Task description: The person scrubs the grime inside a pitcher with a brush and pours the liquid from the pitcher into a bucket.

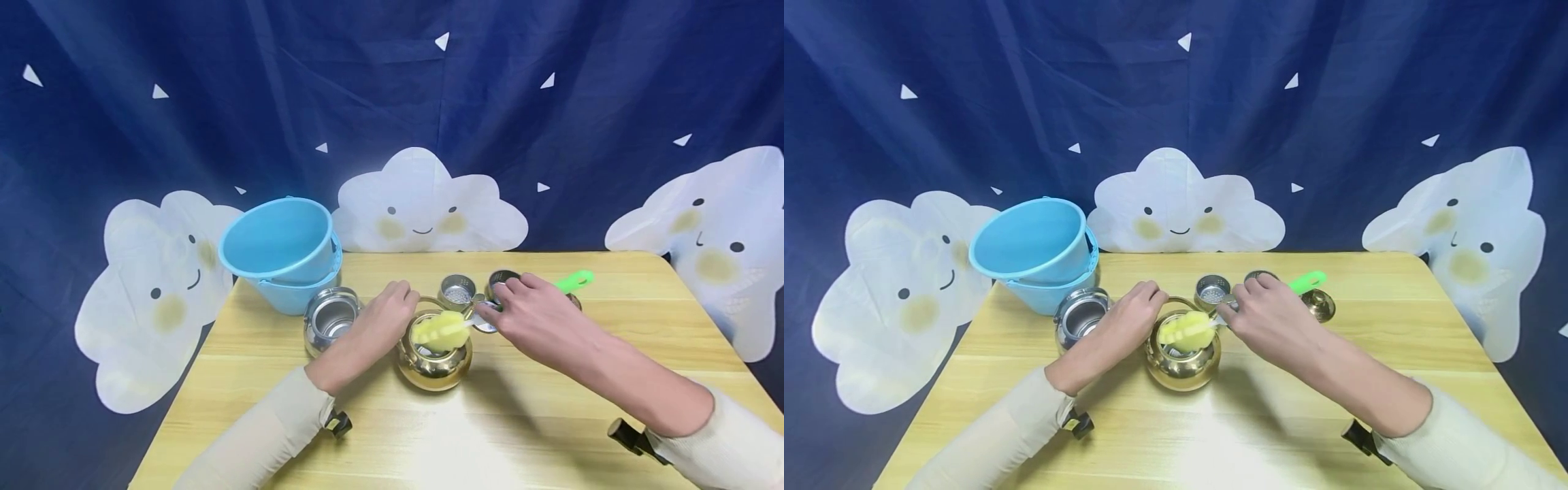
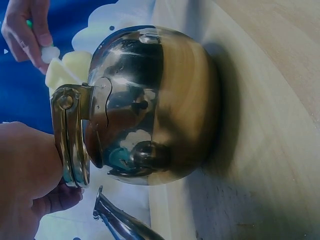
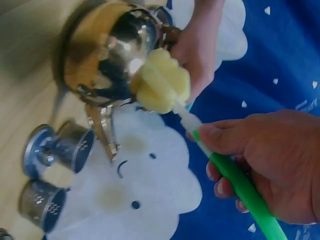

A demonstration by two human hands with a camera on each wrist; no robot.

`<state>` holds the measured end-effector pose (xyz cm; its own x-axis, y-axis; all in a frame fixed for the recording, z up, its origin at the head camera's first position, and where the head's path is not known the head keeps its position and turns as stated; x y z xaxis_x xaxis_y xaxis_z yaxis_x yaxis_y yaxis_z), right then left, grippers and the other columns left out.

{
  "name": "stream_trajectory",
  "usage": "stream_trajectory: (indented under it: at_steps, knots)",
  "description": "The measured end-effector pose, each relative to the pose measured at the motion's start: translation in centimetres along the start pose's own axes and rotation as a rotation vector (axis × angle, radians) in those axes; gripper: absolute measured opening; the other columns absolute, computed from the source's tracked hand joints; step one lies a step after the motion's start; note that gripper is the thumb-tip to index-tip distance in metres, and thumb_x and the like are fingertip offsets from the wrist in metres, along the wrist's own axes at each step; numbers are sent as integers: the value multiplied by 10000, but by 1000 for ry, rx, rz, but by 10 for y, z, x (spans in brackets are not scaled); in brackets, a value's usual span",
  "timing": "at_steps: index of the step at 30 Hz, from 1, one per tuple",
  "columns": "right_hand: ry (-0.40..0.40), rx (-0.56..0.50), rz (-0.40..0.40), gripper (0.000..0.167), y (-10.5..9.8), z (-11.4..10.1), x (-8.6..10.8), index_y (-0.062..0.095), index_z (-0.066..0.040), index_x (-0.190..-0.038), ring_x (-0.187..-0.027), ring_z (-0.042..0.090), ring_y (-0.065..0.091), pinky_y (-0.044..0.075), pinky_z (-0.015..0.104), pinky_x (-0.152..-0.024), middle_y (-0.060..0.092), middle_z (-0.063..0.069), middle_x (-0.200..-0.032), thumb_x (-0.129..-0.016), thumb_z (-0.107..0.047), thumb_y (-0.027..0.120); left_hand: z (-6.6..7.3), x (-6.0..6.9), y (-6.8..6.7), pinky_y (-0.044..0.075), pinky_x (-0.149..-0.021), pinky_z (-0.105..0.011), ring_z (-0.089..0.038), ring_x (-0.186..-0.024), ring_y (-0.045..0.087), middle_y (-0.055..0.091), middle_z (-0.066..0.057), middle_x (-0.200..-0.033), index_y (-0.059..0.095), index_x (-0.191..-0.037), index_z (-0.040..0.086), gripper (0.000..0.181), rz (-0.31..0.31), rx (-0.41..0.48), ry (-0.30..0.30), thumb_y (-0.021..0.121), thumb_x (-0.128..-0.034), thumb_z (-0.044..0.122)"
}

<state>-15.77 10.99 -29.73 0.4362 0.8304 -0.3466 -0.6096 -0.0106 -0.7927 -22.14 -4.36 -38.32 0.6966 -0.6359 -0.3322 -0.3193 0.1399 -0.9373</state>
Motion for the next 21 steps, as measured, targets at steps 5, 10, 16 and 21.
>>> stream_trajectory:
  at_steps: [5,10,16,21]
  knots:
    - [-46,110,-48,143,-3,-13,-19,729,-159,-888,-670,208,617,466,302,-639,663,36,-742,-797,-68,791,1,0,0,587,-692,-160,-163,-869,613,643,-75,-971,690,-1129,6,178,10,-15,5,617,-971,-27]
    - [-95,136,-85,128,0,-24,-37,712,-169,-765,-587,149,526,374,247,-557,610,-6,-662,-792,-86,806,1,0,0,591,-700,-161,-164,-876,623,657,-82,-982,696,-1136,5,179,14,-27,9,626,-972,-13]
    - [-107,5,-196,226,11,-22,-45,666,-157,-811,-622,151,544,403,241,-550,653,-3,-716,-730,-18,825,2,-2,2,599,-718,-172,-175,-897,627,655,-85,-1008,690,-1157,9,197,-5,-20,3,631,-970,-12]
    - [-115,-90,-256,308,18,-20,-45,641,-170,-905,-650,159,554,409,244,-560,653,3,-738,-732,18,814,1,-1,2,601,-738,-167,-175,-913,631,657,-89,-1016,685,-1167,4,213,-17,-31,1,634,-962,-21]
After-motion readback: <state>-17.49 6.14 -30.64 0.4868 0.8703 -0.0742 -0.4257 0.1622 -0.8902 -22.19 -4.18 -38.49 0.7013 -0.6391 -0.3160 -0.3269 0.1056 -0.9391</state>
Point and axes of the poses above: each hand's wrist, its own x-axis away from the middle knuckle, its own y-axis out of the palm, z = x × y, the point moved 8 cm from there along -x, towards the middle knuckle
